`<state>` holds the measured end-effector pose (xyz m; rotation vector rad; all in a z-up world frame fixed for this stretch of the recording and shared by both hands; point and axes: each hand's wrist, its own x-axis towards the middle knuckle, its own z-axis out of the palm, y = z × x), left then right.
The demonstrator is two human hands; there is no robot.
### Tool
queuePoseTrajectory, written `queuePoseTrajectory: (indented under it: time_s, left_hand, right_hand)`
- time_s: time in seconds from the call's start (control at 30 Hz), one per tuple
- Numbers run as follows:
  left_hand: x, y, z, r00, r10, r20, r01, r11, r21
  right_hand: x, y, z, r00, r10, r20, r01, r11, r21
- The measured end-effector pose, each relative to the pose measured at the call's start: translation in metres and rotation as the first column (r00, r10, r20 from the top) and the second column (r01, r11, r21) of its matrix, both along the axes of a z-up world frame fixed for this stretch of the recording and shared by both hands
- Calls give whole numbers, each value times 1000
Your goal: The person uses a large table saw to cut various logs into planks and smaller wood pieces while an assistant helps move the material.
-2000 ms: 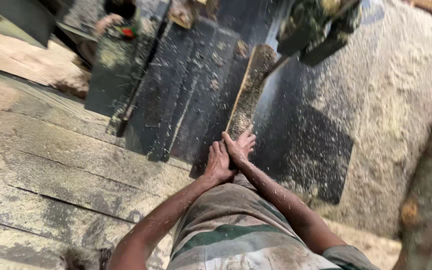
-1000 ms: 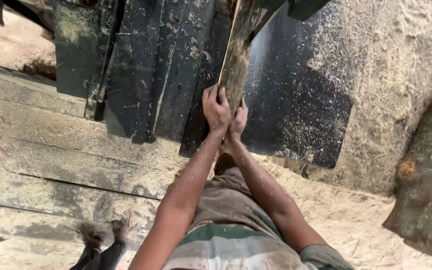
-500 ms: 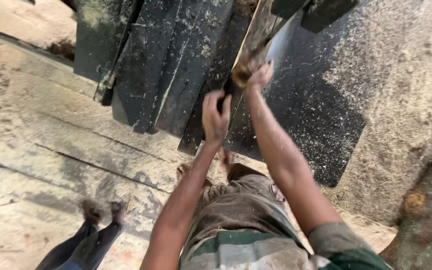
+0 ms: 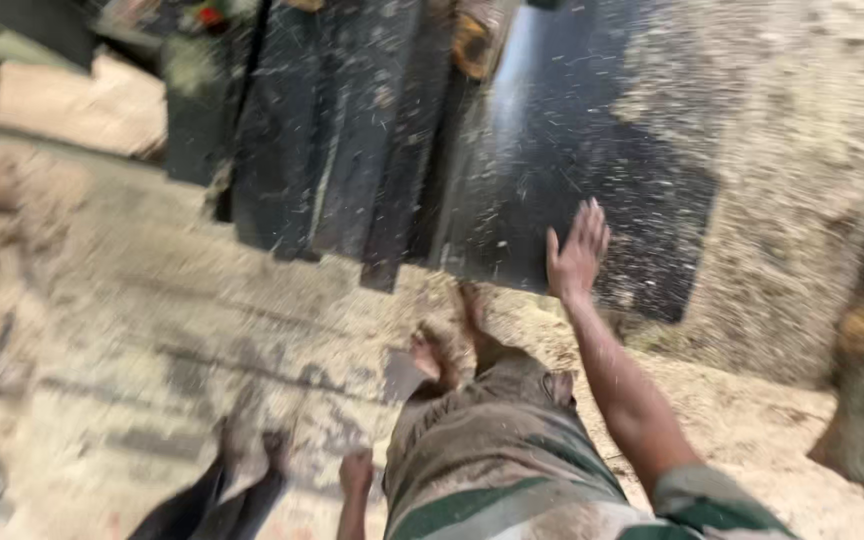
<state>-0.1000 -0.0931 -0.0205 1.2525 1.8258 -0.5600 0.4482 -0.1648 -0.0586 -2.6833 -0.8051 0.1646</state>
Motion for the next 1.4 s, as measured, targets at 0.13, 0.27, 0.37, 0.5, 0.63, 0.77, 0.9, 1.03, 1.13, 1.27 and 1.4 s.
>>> queuePoseTrajectory:
  time_s: [0.13, 0.27, 0.37, 0.5, 0.63, 0.77, 0.9, 1.03, 1.13, 1.27, 1.4]
  left_hand:
    - [-24, 1, -38, 987, -124, -99, 89, 950, -300]
    - [52, 42, -48, 885, -465, -26, 457, 877, -147]
    - [106, 53, -13, 931, -81, 357, 74, 997, 32]
    - [170, 45, 15, 807, -33, 590, 4, 999, 50]
    - [190, 16, 2, 815, -76, 574, 54, 997, 55]
    - [203, -22, -29, 889, -406, 214, 410, 912, 25]
    - [220, -56, -35, 687, -702, 188, 703, 707, 70]
    - [269, -87, -29, 727, -658, 195, 657, 749, 80]
    - [295, -104, -27, 543, -805, 240, 781, 589, 208]
    - [335, -122, -41, 468, -842, 269, 841, 518, 156]
    - [381, -161, -58, 265, -913, 311, 927, 330, 179]
  right_hand:
    - [-33, -119, 4, 958, -283, 35, 285, 954, -89]
    - [-42, -244, 10, 652, -758, -19, 736, 639, -222]
    - [-59, -326, 8, 126, -958, -258, 980, 161, -120]
    - [-63, -408, 20, -96, -289, -952, 925, -379, 22]
    - [-54, -477, 48, 67, 95, -993, 733, -680, -16]
    - [4, -542, 77, 165, 84, -983, 740, -669, 67]
    - [24, -581, 80, 230, 206, -951, 848, -522, 92]
    - [31, -584, 68, 111, 147, -983, 786, -619, -4]
    - [24, -569, 50, 178, -75, -981, 791, -582, 188]
    - [-4, -543, 36, 700, -509, -501, 636, 124, 762]
    - [-43, -538, 44, 920, -391, -33, 352, 785, 510]
